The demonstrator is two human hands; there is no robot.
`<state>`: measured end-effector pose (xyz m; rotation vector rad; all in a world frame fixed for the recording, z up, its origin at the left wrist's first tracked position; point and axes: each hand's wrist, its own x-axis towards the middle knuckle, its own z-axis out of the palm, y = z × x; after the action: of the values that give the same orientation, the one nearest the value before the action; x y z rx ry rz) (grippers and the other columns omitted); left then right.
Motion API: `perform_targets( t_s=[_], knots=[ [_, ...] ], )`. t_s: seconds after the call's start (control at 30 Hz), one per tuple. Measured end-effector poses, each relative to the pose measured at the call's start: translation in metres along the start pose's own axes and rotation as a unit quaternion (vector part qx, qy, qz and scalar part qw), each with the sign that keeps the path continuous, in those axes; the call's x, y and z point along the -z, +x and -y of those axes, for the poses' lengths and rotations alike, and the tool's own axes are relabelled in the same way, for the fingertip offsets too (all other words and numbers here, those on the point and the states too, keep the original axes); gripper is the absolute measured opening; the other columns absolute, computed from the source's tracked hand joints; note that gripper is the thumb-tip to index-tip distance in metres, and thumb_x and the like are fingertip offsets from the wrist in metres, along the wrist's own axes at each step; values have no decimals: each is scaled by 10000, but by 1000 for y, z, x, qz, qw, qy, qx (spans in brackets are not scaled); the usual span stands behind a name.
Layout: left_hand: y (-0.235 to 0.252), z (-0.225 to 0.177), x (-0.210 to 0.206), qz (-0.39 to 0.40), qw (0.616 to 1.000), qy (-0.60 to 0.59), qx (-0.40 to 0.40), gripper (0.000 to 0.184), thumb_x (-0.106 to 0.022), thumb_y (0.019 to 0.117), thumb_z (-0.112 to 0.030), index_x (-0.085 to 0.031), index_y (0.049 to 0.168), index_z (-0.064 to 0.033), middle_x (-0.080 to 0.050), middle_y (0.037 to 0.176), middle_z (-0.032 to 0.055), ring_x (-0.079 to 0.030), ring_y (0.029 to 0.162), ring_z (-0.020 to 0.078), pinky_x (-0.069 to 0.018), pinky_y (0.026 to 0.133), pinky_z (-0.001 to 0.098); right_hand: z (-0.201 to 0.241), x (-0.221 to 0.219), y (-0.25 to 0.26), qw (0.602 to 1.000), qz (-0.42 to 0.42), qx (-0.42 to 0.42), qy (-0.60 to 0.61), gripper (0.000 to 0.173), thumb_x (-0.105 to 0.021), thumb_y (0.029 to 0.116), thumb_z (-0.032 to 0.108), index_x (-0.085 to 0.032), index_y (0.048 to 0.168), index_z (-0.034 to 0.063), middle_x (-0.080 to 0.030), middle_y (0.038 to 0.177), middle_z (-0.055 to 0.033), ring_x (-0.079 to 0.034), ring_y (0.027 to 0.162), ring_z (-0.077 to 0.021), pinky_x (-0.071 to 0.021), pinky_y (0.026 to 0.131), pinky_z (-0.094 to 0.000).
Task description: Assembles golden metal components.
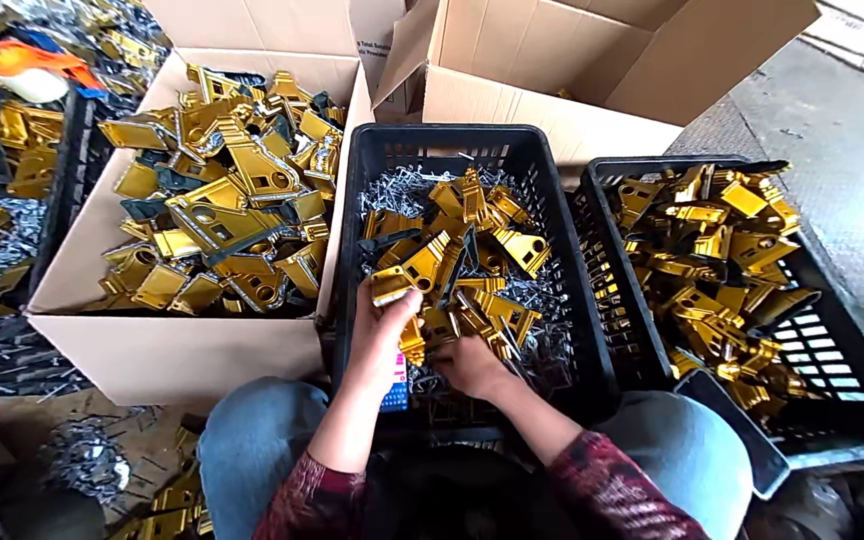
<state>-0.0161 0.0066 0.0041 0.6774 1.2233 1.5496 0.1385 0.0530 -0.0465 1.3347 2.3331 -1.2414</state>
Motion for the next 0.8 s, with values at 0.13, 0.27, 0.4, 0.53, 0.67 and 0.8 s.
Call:
perform_targets(
  t_s=[0.13,0.27,0.4,0.53,0.67,0.8],
  knots=[
    [-1,-13,5,-11,997,-76,-7,553,-644,898,-148,-374,1381,-149,-598,1206,42,-652,935,138,-583,799,323,27,-30,26,992,6,-117,-35,391,-603,1009,361,-714,1127,5,-686,1191,-236,-651,1165,-401,-512,972,-604],
    [-3,-26,9,-29,996,-62,-53,660,-657,839,45,-365,1413,-100,-590,1287,83,-649,1080,154,-574,894,335,28,-36,37,995,-32,-98,2,327,-596,1015,292,-739,1142,26,-712,1175,-208,-666,1155,-370,-506,1004,-570],
    [-4,-31,14,-55,995,-58,-51,521,-673,901,-37,-444,1364,-103,-618,1276,91,-673,952,146,-583,746,289,9,-20,20,988,-70,-75,113,278,-639,988,251,-756,1143,52,-756,1046,-133,-743,923,-239,-583,923,-453],
    [-8,-28,16,-79,995,-18,-55,578,-753,860,-98,-469,1362,-118,-635,1193,82,-675,978,169,-598,745,325,9,18,-25,981,-152,-54,107,224,-655,960,195,-759,1076,34,-757,960,-114,-742,857,-209,-606,860,-435],
    [-6,-19,6,-79,996,-15,-48,611,-747,874,-113,-437,1401,-133,-622,1200,74,-665,983,164,-592,774,336,10,31,-33,991,-117,-21,64,241,-648,971,243,-772,1055,54,-757,906,-95,-730,798,-201,-600,820,-447],
    [-2,-14,0,-78,996,-30,-30,573,-729,891,-123,-459,1396,-149,-625,1143,69,-650,845,148,-565,669,288,17,-11,5,999,13,-50,9,442,-730,935,329,-697,1271,43,-711,1181,-211,-678,1116,-377,-508,1001,-599]
  ],
)
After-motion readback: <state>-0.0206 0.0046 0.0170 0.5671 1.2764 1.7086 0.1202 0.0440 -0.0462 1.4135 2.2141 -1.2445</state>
